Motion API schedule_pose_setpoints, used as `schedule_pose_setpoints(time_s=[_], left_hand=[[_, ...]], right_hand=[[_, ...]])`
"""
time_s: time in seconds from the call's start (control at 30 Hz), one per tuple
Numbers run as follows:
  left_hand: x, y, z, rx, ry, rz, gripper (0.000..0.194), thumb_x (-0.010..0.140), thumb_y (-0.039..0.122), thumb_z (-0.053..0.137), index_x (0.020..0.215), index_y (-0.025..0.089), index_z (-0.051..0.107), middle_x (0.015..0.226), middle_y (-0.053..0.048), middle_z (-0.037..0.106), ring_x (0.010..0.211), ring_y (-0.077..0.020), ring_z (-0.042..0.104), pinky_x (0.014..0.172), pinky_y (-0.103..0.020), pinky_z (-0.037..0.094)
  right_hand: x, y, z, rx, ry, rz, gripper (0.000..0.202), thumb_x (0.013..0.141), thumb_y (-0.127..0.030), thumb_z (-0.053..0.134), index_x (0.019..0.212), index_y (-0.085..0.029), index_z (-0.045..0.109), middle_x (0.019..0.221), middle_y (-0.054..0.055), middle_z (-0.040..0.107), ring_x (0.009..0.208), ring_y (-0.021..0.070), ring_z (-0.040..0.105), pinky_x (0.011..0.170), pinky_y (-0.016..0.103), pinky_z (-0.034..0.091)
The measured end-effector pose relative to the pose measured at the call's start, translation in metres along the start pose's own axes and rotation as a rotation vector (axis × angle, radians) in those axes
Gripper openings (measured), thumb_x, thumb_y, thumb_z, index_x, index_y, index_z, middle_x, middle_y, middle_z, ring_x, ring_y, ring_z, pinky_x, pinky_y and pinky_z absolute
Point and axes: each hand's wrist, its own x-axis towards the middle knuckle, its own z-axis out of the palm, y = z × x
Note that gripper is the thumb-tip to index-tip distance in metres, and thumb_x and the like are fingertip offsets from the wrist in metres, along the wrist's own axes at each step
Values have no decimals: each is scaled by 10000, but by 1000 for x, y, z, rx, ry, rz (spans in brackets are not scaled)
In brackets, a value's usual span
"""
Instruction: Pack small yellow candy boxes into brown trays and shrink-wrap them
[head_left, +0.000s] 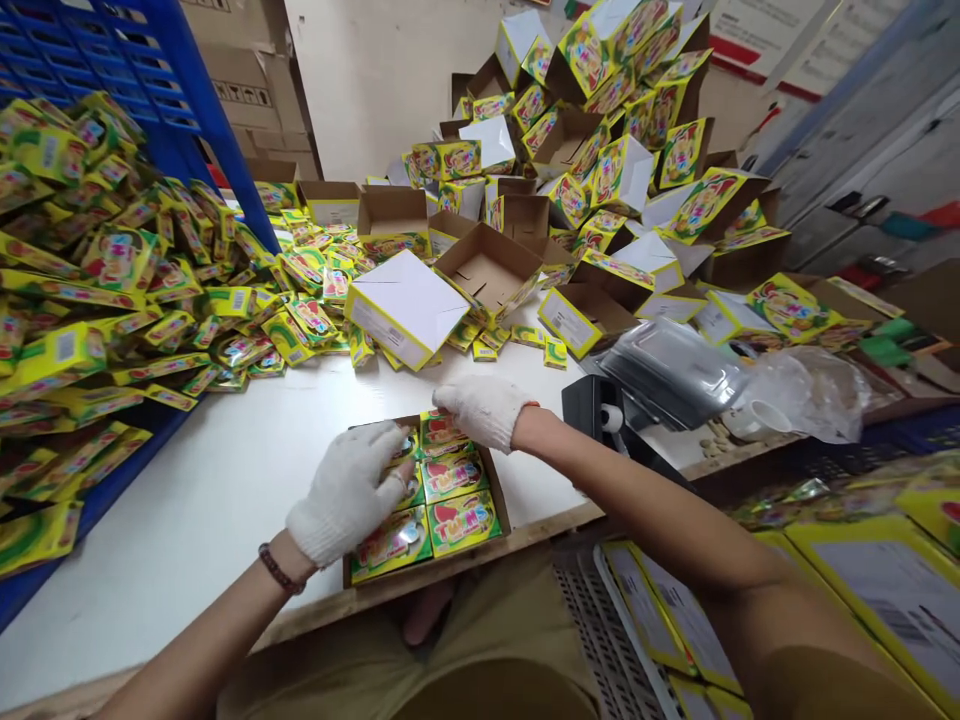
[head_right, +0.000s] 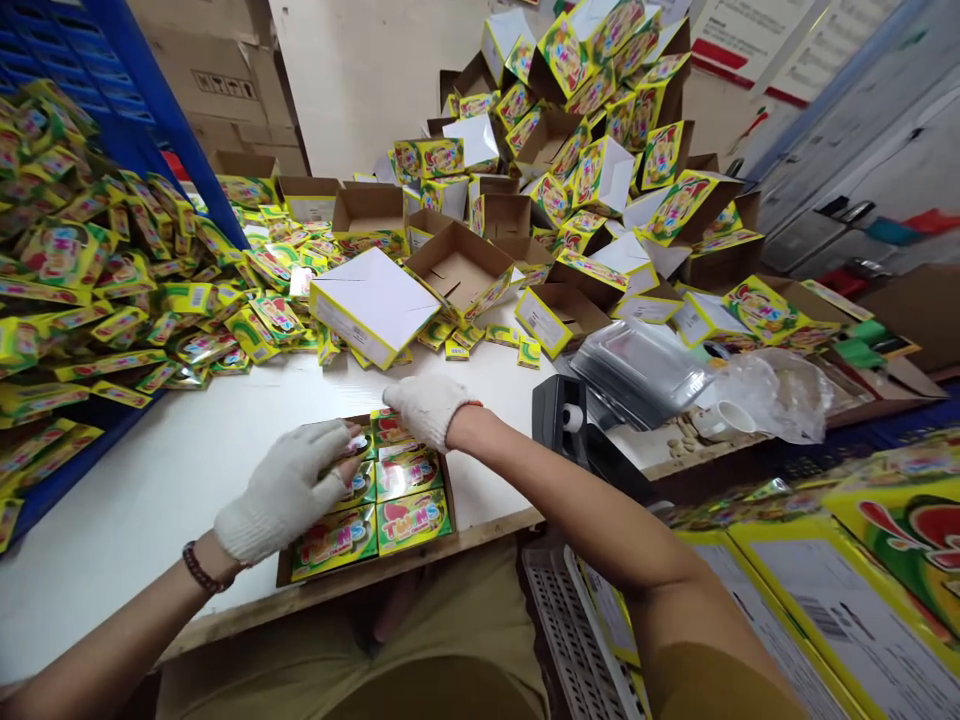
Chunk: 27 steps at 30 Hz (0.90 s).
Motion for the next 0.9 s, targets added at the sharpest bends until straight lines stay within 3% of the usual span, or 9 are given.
schedule_pose_setpoints(time_s=[0.1,0.2,0.3,0.5,0.63,0.8,0.9], left_hand=[[-9,3,12,287,-135,106,251,880,281,494,961,166,702,1098,-137,710,1037,-312,642,949,-495,468],[-14,8,14,379,-173,112,242,894,280,508,952,158,708,1076,-136,719,1037,-310,652,966,-492,466],[-15,8,13,391,-163,123,242,899,286,515,950,155,712,1072,-134,722,1014,-303,657,967,-484,470],[-16,6,17,390,-112,124,217,887,269,529,922,151,707,1044,-133,720,983,-294,649,965,-477,463],[-17,7,20,368,-110,89,170,865,260,559,893,166,697,1038,-118,709,987,-278,631,979,-462,447],[-22,12,16,335,-131,32,132,836,272,585,900,187,665,1002,-87,687,971,-257,606,968,-443,438],[-21,18,9,352,-193,-2,164,847,278,555,923,173,654,996,-107,673,965,-269,598,929,-452,447]], right_hand=[[16,-1,10,-20,-143,45,282,915,-182,550,1160,-151,687,1123,156,720,1008,251,690,791,316,502],[32,-12,18,-77,-219,31,303,812,-167,692,1105,-92,712,1046,195,733,993,273,702,823,330,521],[33,-20,30,-106,-169,58,256,824,-154,678,1063,-69,712,990,208,727,967,273,703,823,349,536],[8,-21,67,-137,134,77,306,993,-150,374,1129,-126,647,1150,174,645,1069,278,623,818,392,540],[7,-23,75,-135,62,54,295,975,-119,395,1177,-105,610,1137,179,629,1040,267,619,834,381,527],[9,-25,63,-134,-7,19,257,973,-134,438,1176,-149,595,1090,155,643,996,261,647,794,359,526],[9,-29,63,-163,-37,12,331,949,-95,460,1256,-148,572,1169,171,625,1043,265,642,822,355,522]])
